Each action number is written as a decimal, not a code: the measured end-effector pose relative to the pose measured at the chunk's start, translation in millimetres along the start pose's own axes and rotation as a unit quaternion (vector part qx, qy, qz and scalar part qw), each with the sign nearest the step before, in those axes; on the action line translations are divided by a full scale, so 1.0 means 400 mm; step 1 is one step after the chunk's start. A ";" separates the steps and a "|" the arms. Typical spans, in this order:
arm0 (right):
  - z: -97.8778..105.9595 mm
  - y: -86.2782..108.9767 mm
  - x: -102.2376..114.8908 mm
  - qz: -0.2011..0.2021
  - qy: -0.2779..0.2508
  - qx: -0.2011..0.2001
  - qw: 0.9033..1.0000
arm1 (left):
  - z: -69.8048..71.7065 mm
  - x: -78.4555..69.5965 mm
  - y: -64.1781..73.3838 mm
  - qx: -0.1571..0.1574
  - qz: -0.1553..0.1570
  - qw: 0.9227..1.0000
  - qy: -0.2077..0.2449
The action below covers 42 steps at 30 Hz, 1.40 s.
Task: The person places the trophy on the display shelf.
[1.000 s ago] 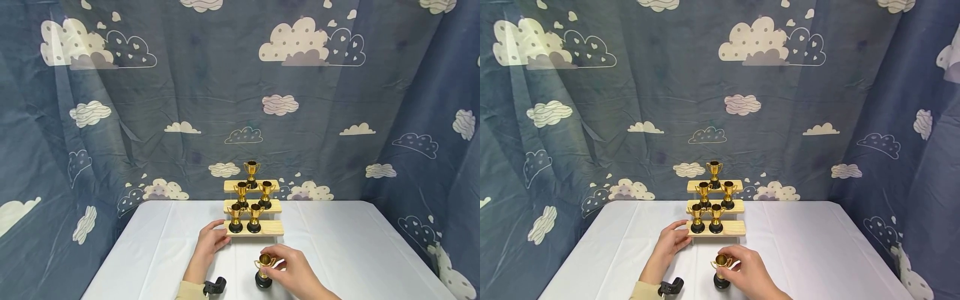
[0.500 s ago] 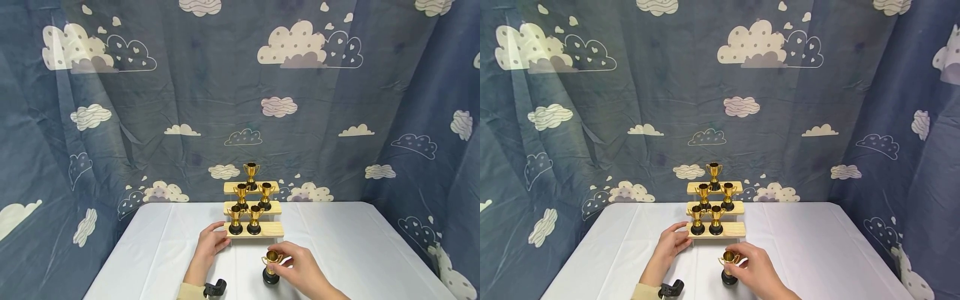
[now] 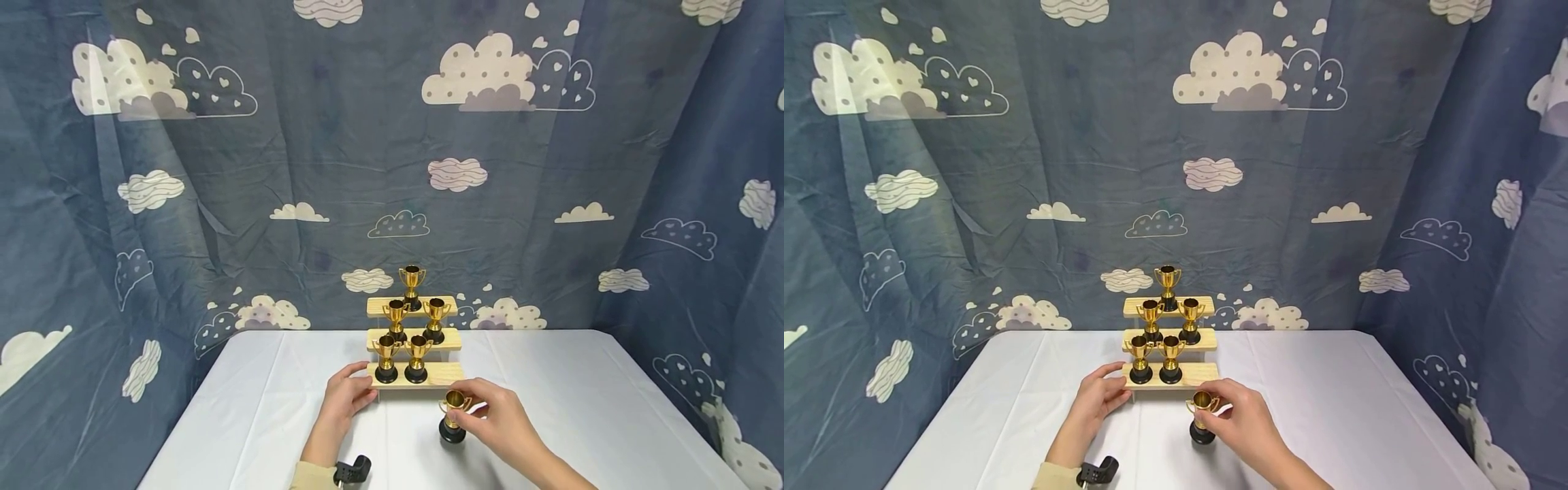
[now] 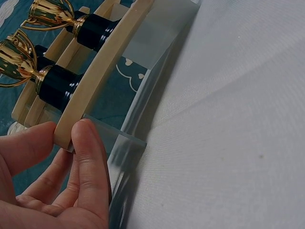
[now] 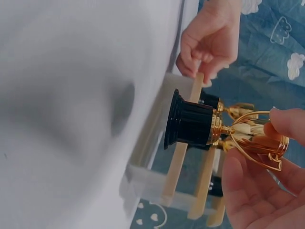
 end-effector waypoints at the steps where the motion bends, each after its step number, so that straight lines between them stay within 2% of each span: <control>1: 0.002 -0.003 -0.002 -0.001 0.002 0.000 1.000 | 0.000 0.000 0.001 0.001 -0.001 1.000 0.000; 10: 0.032 -0.025 -0.024 -0.034 0.004 -0.016 0.999 | 0.000 -0.001 0.003 0.008 -0.003 1.000 0.001; 16: 0.056 -0.047 -0.033 -0.038 0.016 -0.028 0.999 | -0.004 -0.006 0.000 0.011 -0.011 1.000 0.000; 26: 0.073 -0.071 -0.045 -0.057 0.023 -0.025 0.998 | -0.001 -0.003 0.001 0.012 -0.012 1.000 -0.001; 42: 0.076 -0.116 -0.060 -0.052 0.023 -0.025 0.998 | 0.001 -0.004 0.004 0.011 -0.015 1.000 -0.010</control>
Point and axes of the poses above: each hand's wrist, its own y-axis away from the middle knuckle, its own z-axis out of the back of the hand, x = y × z, the point moved 5 cm from there along -y, towards the middle knuckle, and after that the axes turned 10 degrees about z, right-handed, at the moved point
